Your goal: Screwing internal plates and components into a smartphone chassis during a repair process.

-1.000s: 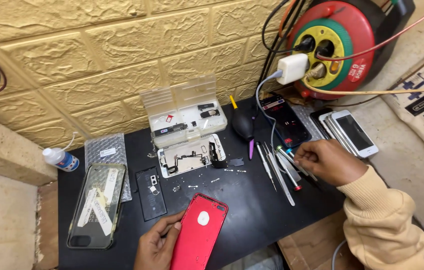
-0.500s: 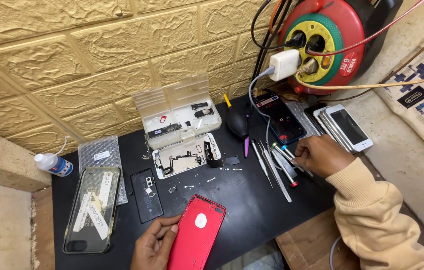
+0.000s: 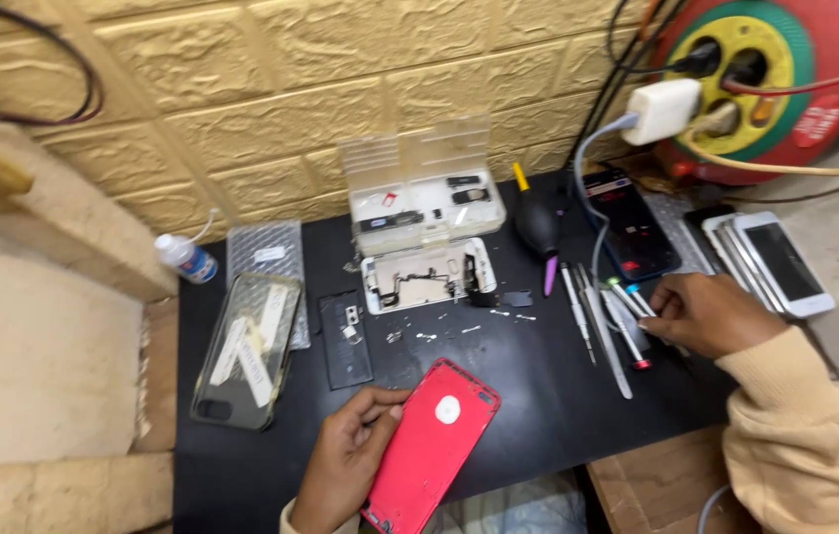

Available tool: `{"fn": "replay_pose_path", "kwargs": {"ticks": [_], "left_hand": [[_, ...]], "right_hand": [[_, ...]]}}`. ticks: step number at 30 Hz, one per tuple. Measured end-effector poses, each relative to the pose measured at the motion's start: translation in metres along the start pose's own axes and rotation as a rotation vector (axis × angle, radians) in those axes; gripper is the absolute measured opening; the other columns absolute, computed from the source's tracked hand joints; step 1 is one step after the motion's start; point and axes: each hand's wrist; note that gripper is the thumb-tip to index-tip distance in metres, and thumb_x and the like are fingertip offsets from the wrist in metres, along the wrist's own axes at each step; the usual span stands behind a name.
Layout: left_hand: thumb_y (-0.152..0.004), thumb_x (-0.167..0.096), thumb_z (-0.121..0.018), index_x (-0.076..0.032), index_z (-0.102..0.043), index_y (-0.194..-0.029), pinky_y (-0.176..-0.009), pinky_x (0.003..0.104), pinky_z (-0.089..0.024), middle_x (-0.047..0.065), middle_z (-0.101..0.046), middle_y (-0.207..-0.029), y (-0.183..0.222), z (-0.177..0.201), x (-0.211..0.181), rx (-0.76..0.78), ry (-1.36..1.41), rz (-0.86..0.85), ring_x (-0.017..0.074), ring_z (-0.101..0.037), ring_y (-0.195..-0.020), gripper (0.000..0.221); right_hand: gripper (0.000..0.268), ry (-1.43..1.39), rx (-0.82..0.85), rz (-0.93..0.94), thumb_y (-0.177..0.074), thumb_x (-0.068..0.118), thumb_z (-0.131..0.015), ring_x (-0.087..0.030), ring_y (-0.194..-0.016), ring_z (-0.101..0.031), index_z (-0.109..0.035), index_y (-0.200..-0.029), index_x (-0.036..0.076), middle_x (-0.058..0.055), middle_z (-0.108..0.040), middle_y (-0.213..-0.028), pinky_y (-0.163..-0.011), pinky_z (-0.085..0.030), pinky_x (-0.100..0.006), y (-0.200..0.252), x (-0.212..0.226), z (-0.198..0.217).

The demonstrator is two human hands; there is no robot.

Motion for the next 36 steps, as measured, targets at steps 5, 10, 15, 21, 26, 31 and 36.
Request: {"fn": "replay_pose_path", "kwargs": {"ticks": [5, 10, 15, 21, 26, 31, 36], "left_hand": [[-0.097, -0.016, -0.061, 0.0, -0.076, -0.11, -0.064, 0.024, -0.058, 0.013, -0.084, -0.1, 0.0, -0.001, 0.002, 0.008, 0.032, -0.008, 0.0119, -0.075, -0.085, 0.025], [-0.098, -0.015, -0.059, -0.001, -0.075, -0.112, -0.063, 0.022, -0.055, 0.012, -0.084, -0.101, 0.0, -0.001, 0.001, 0.029, 0.04, 0.005, 0.0099, -0.074, -0.082, 0.025], [-0.098, -0.015, -0.059, -0.001, -0.076, -0.112, -0.061, 0.022, -0.055, 0.012, -0.084, -0.099, 0.0, 0.0, 0.001, 0.025, 0.028, 0.018, 0.0107, -0.073, -0.08, 0.026], [-0.098, -0.013, -0.058, 0.0, -0.075, -0.113, -0.06, 0.021, -0.053, 0.012, -0.083, -0.099, -0.001, 0.0, 0.001, 0.026, 0.055, 0.036, 0.0096, -0.072, -0.078, 0.026], [-0.097, -0.008, -0.051, -0.001, -0.074, -0.12, -0.074, 0.021, -0.056, 0.011, -0.084, -0.103, 0.001, 0.005, -0.005, 0.072, 0.038, 0.026, 0.0109, -0.076, -0.091, 0.034], [-0.099, -0.016, -0.049, -0.004, -0.071, -0.127, -0.076, 0.023, -0.056, 0.012, -0.082, -0.116, 0.005, 0.006, -0.019, 0.182, 0.051, 0.015, 0.014, -0.075, -0.098, 0.038], [-0.099, -0.004, -0.045, -0.01, -0.045, -0.144, -0.054, 0.022, -0.051, 0.016, -0.081, -0.106, 0.006, 0.006, -0.019, 0.274, 0.211, 0.131, 0.0134, -0.07, -0.068, 0.046]], "right_hand": [[0.02, 0.025, -0.08, 0.039, -0.079, 0.028, -0.082, -0.016, -0.08, -0.071, -0.074, -0.093, 0.016, 0.002, -0.078, -0.084, -0.077, -0.052, -0.031, 0.021, 0.022, 0.016], [0.021, 0.076, -0.031, 0.031, -0.088, 0.038, -0.074, -0.014, -0.081, -0.076, -0.082, -0.088, 0.018, 0.004, -0.083, -0.081, -0.08, -0.054, -0.03, 0.032, 0.041, 0.018], [0.02, 0.072, -0.018, 0.019, -0.09, 0.035, -0.073, -0.014, -0.084, -0.077, -0.082, -0.092, 0.018, 0.004, -0.084, -0.085, -0.08, -0.055, -0.031, 0.037, 0.045, 0.021], [0.02, 0.082, -0.027, 0.013, -0.091, 0.034, -0.072, -0.015, -0.087, -0.078, -0.083, -0.095, 0.018, 0.003, -0.085, -0.087, -0.08, -0.056, -0.032, 0.035, 0.044, 0.023], [0.023, 0.134, -0.031, 0.041, -0.094, 0.035, -0.065, -0.016, -0.087, -0.079, -0.083, -0.099, 0.021, 0.004, -0.085, -0.089, -0.081, -0.057, -0.033, 0.04, 0.052, 0.022], [0.046, -0.31, -0.145, 0.564, -0.075, 0.037, -0.082, -0.016, -0.098, -0.077, -0.075, -0.116, 0.015, -0.003, -0.08, -0.11, -0.085, -0.059, -0.032, 0.063, 0.09, 0.007], [0.099, -0.44, 0.054, 1.136, -0.068, 0.049, -0.091, -0.029, -0.134, -0.059, -0.051, -0.146, 0.003, -0.014, -0.061, -0.146, -0.114, -0.042, -0.043, 0.089, 0.141, -0.016]]}}
Point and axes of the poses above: each hand's wrist, its own y-axis away from the middle knuckle, its own z-axis out of the back of the hand, x = y × z
